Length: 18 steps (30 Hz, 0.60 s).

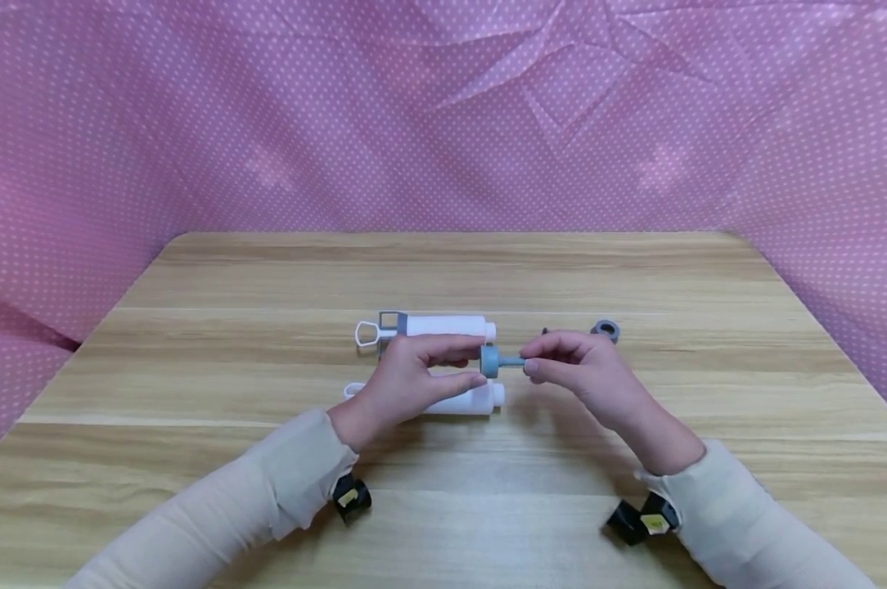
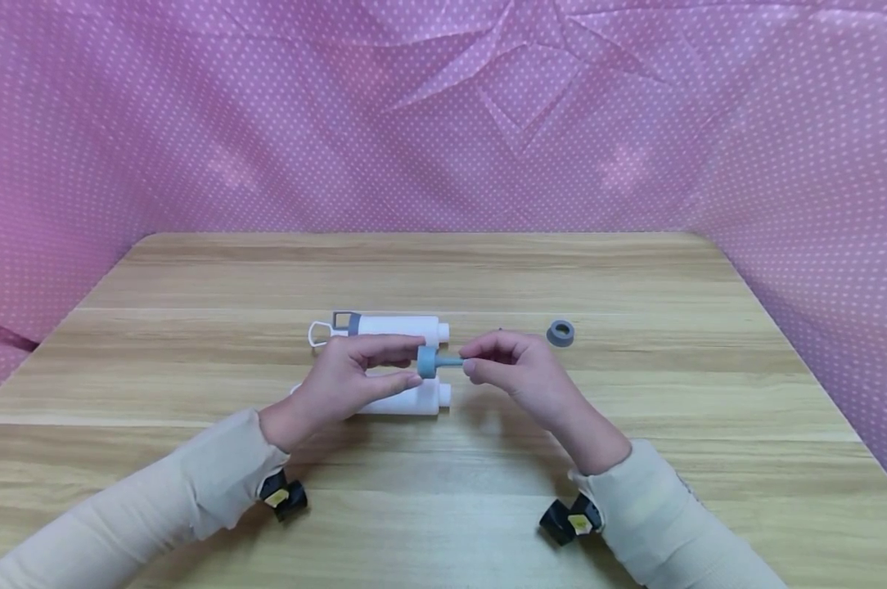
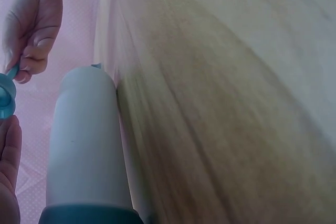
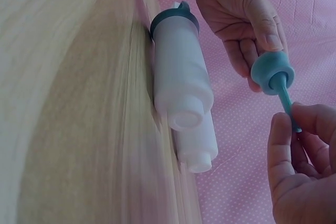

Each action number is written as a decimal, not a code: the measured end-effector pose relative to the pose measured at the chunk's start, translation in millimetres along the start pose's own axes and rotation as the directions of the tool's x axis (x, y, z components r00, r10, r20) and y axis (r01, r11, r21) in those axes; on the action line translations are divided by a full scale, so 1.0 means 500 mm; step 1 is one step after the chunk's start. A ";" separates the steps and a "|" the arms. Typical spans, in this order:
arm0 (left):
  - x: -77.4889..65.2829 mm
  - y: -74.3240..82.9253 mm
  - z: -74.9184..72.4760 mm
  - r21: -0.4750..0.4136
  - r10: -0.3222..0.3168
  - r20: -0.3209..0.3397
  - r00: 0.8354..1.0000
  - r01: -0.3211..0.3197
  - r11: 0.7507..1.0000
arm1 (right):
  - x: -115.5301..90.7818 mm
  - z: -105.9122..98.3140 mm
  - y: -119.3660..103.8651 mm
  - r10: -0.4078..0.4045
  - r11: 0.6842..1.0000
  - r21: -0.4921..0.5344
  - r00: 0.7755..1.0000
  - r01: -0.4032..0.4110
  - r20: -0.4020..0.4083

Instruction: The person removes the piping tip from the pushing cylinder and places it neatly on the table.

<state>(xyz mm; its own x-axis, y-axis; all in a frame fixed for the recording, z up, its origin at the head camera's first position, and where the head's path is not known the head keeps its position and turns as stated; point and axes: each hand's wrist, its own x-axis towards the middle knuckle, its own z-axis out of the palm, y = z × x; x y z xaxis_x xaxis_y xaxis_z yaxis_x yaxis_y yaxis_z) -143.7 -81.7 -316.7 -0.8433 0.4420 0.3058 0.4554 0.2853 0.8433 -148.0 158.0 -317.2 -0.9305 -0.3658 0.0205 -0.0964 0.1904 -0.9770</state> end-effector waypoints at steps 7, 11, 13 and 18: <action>-0.002 -0.001 0.001 0.018 -0.006 0.023 1.000 0.005 1.000 | -0.003 0.010 -0.003 -0.016 1.000 0.015 1.000 0.017 -0.025; -0.003 0.000 0.002 0.025 0.002 0.029 1.000 -0.002 1.000 | -0.005 0.019 -0.007 -0.018 0.999 0.034 0.999 0.019 -0.029; -0.003 0.000 0.003 0.026 0.011 0.031 0.999 -0.012 1.000 | -0.005 0.023 -0.009 -0.025 0.999 0.043 0.999 0.026 -0.024; -0.003 0.002 0.006 0.016 0.021 0.034 0.999 -0.022 1.000 | -0.005 0.030 -0.008 -0.041 0.996 0.073 0.999 0.042 -0.014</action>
<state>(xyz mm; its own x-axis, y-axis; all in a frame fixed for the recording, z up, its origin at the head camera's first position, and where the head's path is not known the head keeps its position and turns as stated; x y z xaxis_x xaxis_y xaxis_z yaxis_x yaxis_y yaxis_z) -141.1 -79.7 -317.9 -0.8231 0.4766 0.3087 0.4785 0.2895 0.8290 -139.9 144.6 -316.5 -0.9306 -0.3605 0.0632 -0.1091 0.1084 -0.9881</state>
